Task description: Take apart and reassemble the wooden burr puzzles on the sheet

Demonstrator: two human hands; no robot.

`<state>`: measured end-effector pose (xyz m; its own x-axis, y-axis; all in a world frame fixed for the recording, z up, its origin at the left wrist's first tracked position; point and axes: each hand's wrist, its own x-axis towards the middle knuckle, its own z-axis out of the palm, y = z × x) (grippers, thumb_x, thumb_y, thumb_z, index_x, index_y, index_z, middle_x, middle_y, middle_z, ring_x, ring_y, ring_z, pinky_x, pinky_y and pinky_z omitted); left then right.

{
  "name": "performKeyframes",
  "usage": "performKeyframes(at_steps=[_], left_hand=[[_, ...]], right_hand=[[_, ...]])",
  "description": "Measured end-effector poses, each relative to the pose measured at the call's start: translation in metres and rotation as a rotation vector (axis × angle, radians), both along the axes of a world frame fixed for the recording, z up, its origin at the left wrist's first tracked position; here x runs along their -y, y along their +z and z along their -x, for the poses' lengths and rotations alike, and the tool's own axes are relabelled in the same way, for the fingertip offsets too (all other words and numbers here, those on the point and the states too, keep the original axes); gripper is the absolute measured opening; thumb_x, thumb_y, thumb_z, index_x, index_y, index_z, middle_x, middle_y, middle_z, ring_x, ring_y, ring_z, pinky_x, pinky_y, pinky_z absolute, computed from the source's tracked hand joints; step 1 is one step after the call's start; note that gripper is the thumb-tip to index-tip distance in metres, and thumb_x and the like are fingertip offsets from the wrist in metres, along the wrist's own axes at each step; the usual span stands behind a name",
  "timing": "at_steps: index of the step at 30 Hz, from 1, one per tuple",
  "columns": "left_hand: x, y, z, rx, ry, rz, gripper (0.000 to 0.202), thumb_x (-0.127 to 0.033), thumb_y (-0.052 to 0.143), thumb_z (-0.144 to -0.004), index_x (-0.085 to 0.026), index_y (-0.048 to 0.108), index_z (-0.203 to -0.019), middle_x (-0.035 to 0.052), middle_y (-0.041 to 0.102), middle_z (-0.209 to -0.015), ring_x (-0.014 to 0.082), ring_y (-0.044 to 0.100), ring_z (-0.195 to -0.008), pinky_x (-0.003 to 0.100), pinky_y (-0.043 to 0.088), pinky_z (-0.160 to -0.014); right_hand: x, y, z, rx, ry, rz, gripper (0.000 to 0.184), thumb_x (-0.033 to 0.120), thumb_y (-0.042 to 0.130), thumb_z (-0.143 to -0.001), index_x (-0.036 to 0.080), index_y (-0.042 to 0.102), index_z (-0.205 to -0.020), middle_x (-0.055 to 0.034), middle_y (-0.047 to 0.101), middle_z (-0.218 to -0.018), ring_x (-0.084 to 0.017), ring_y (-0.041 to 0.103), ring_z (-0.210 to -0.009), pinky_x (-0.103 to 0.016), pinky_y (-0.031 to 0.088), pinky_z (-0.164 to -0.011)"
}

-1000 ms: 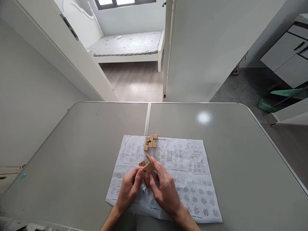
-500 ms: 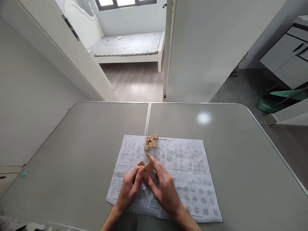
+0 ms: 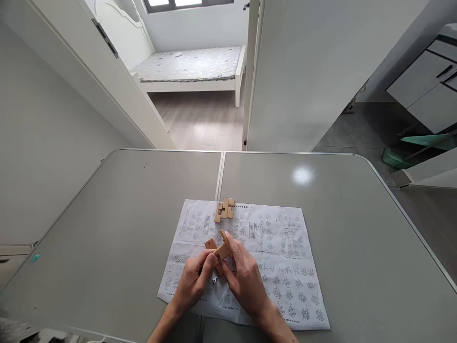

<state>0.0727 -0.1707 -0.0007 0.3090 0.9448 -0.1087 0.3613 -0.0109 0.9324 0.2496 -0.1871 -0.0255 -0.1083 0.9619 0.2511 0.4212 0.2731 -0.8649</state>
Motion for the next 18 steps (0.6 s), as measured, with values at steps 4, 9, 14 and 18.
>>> performKeyframes(at_steps=[4,9,14,18], left_hand=[[0.0008,-0.0006,-0.0004,-0.02,-0.009,-0.001,0.037,-0.04,0.042,-0.11,-0.017,0.071,-0.109,0.0031,0.068,-0.075,0.0166,0.06,-0.064,0.027,0.043,-0.061],[0.0012,-0.0016,0.0001,-0.019,-0.024,0.004,0.037,-0.04,0.042,-0.11,-0.017,0.071,-0.111,0.0015,0.065,-0.072,0.0152,0.056,-0.061,0.026,0.04,-0.058],[0.0013,-0.0022,0.0015,-0.002,-0.036,0.024,0.037,-0.04,0.042,-0.11,-0.018,0.071,-0.114,0.0019,0.066,-0.073,0.0156,0.056,-0.061,0.026,0.038,-0.056],[0.001,-0.002,0.0018,-0.01,-0.041,0.025,0.037,-0.041,0.041,-0.11,-0.018,0.071,-0.112,0.0023,0.066,-0.073,0.016,0.056,-0.061,0.026,0.038,-0.056]], right_hand=[[-0.0001,-0.0001,-0.0005,-0.01,0.009,0.005,0.06,0.026,0.054,-0.108,0.029,0.034,-0.164,-0.0125,0.062,-0.148,-0.029,0.063,-0.135,-0.044,0.058,-0.108],[-0.0005,0.0006,-0.0001,-0.013,0.025,0.02,0.061,0.025,0.055,-0.107,0.029,0.034,-0.164,-0.012,0.065,-0.142,-0.028,0.066,-0.128,-0.042,0.06,-0.104],[-0.0007,0.002,-0.0004,-0.007,0.022,0.012,0.06,0.025,0.054,-0.106,0.028,0.035,-0.163,-0.013,0.066,-0.141,-0.029,0.067,-0.127,-0.044,0.06,-0.104],[0.0003,0.0018,-0.0006,0.018,0.032,0.009,0.057,0.024,0.053,-0.107,0.027,0.036,-0.161,-0.0137,0.067,-0.139,-0.029,0.069,-0.124,-0.044,0.062,-0.1]])
